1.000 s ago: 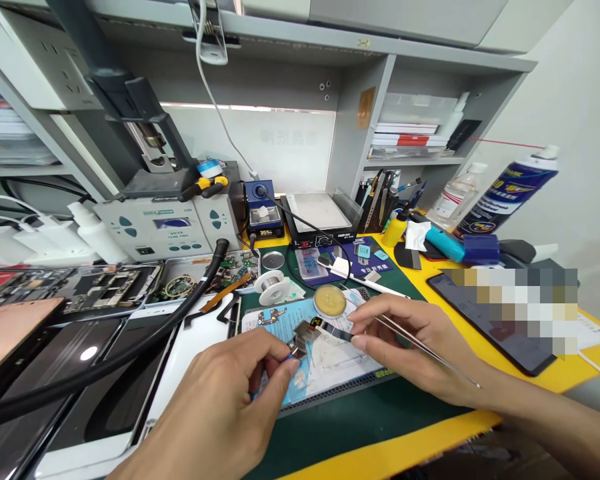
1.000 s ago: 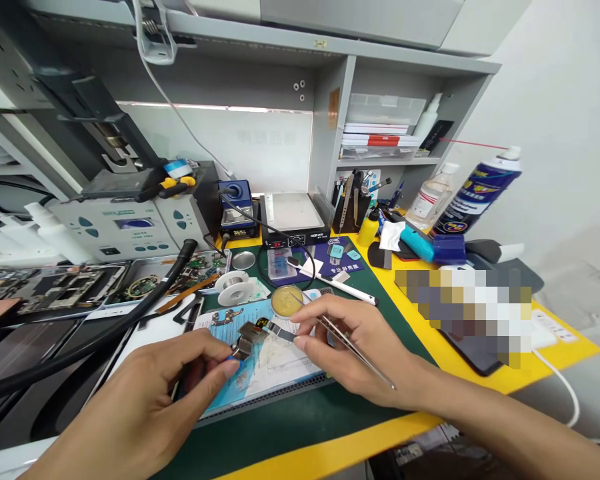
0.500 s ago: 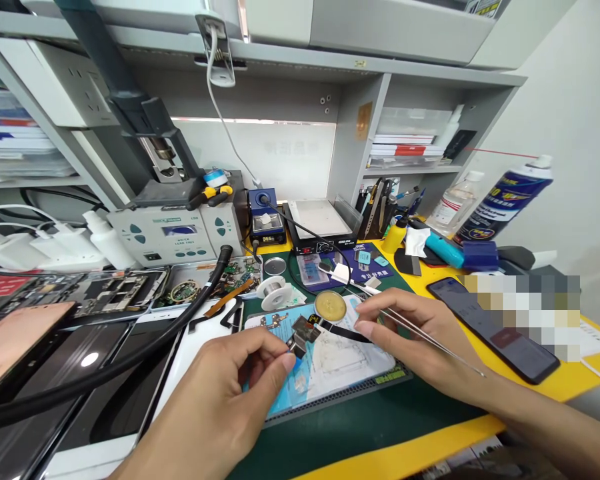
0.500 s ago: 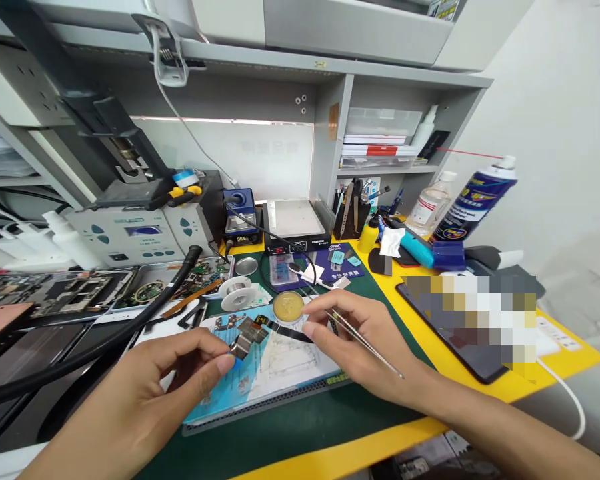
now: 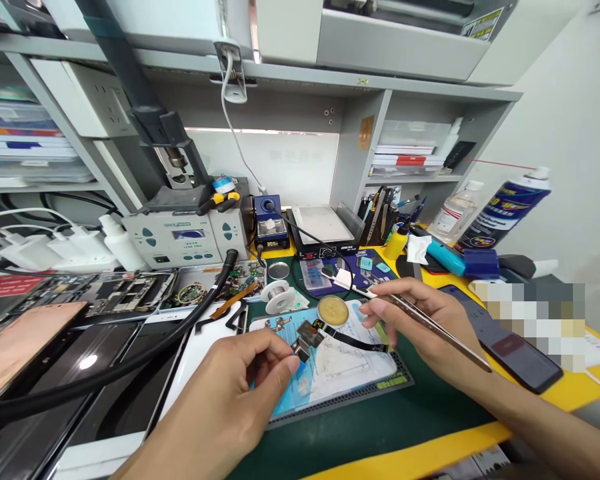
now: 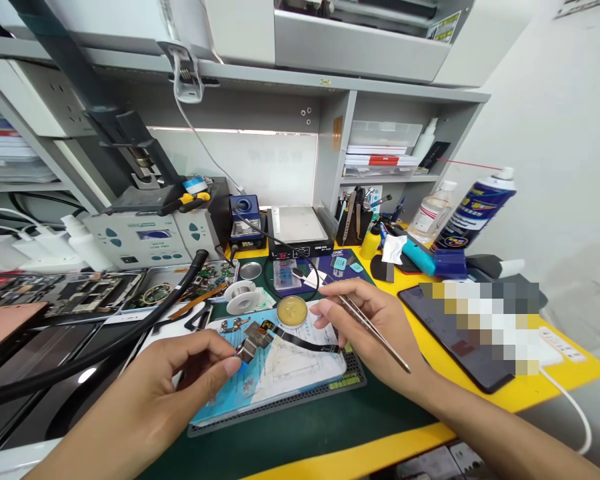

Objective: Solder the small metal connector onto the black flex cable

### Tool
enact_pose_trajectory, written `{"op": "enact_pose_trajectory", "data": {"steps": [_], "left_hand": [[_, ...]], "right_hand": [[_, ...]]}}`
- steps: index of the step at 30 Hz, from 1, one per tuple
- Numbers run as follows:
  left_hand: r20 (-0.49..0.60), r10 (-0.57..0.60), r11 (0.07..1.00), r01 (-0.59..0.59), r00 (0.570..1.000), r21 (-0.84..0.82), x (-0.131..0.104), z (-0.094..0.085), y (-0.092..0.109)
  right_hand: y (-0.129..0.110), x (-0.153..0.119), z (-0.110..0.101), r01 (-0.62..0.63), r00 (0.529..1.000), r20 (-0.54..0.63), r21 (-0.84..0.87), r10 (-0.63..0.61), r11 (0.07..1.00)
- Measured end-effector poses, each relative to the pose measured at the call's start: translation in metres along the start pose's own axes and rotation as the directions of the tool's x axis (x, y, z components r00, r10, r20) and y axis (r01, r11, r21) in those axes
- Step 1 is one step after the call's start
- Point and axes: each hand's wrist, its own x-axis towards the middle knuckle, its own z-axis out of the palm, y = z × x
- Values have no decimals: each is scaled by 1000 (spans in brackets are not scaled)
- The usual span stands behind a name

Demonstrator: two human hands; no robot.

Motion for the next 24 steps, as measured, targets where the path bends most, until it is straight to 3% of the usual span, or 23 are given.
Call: {"op": "enact_pose_trajectory", "data": {"steps": [10, 24], "left_hand": [[14, 23, 1000, -23, 1000, -20, -2, -3, 4], [19, 37, 998, -36, 999, -47, -1, -5, 8]], "right_hand": [[-3, 4, 2, -60, 997, -31, 119, 65, 991], [4, 6, 0, -56, 995, -80, 46, 59, 997]]}}
